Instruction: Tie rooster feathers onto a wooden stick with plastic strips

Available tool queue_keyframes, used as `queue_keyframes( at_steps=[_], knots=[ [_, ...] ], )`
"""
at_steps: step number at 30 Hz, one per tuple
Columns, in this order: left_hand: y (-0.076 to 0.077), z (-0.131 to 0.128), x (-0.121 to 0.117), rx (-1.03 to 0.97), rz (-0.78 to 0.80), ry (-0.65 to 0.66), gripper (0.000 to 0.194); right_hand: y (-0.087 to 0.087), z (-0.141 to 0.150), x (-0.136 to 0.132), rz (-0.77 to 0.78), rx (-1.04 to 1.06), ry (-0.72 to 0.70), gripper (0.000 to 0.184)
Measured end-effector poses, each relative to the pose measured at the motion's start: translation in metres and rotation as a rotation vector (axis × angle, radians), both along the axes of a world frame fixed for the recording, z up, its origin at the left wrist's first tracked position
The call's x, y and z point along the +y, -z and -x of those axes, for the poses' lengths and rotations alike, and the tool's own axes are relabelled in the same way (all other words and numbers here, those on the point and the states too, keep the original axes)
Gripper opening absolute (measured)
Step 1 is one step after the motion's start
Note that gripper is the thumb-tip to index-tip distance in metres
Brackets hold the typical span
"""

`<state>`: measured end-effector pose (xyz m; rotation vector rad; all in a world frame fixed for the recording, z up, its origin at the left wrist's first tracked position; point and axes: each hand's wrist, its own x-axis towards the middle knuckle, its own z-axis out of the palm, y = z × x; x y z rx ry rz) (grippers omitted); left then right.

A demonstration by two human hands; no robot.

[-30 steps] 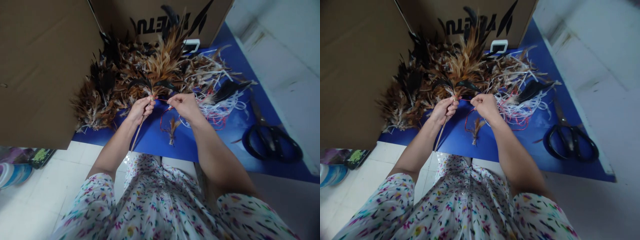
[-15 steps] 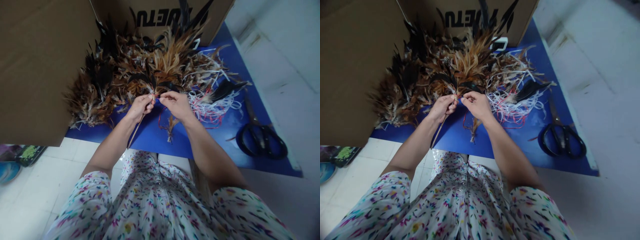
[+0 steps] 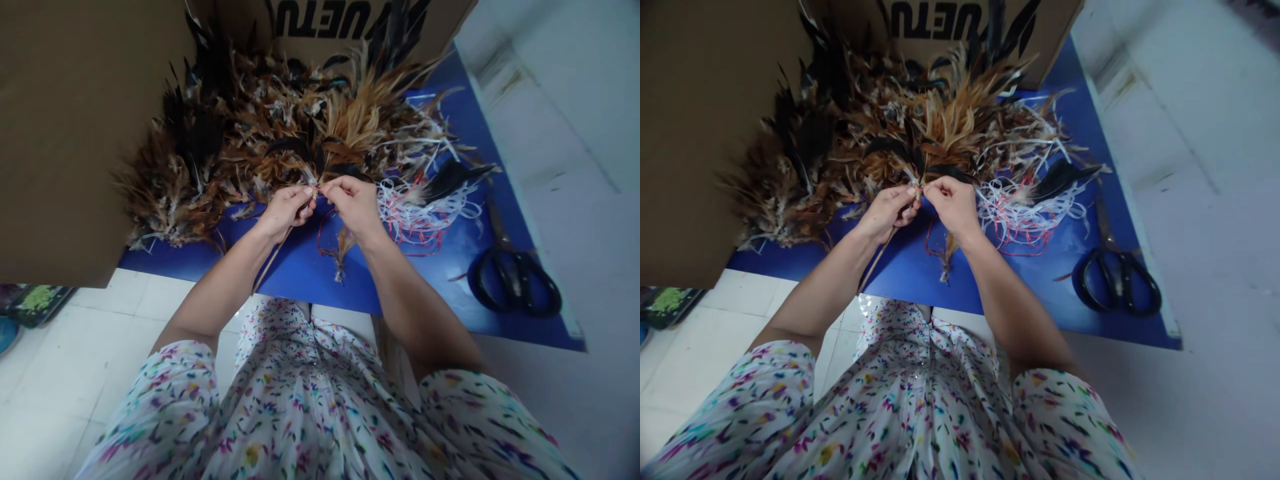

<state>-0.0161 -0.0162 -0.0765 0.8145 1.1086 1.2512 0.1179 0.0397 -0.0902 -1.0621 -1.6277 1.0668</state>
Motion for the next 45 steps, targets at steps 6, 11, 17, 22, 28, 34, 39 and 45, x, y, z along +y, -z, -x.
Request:
queue_keyframes(
  at_steps=[6, 11, 17, 22, 28, 34, 39, 45],
  knots=[
    [0.0, -0.002, 0.0, 0.058, 0.005, 0.028, 0.036, 0.001, -0.002, 0.001, -0.046, -0.042, -0.016, 0.012],
    [0.0, -0.003, 0.0, 0.095, 0.003, 0.013, 0.035, 0.001, -0.005, 0.002, -0.068, -0.046, -0.024, 0.014],
    [0.006, -0.005, 0.001, 0.147, -0.046, -0.014, 0.032, 0.001, -0.007, 0.001, -0.095, -0.035, -0.046, 0.019],
    [0.013, -0.007, 0.002, 0.247, -0.085, -0.026, 0.033, 0.001, -0.007, 0.001, -0.099, -0.033, -0.054, 0.016],
    [0.027, -0.005, 0.004, 0.522, -0.173, -0.04, 0.034, 0.001, -0.008, 0.0, -0.12, -0.039, -0.046, 0.017],
    [0.028, -0.007, 0.002, 0.664, -0.214, -0.056, 0.033, 0.0, -0.008, -0.003, -0.048, -0.037, -0.073, 0.019],
    [0.02, -0.009, -0.001, 0.756, -0.21, -0.05, 0.033, -0.001, -0.008, -0.005, -0.052, -0.077, -0.068, 0.02],
    [0.01, -0.011, -0.004, 0.852, -0.192, -0.024, 0.03, 0.005, -0.006, -0.004, -0.044, -0.037, -0.075, 0.024]
  ],
)
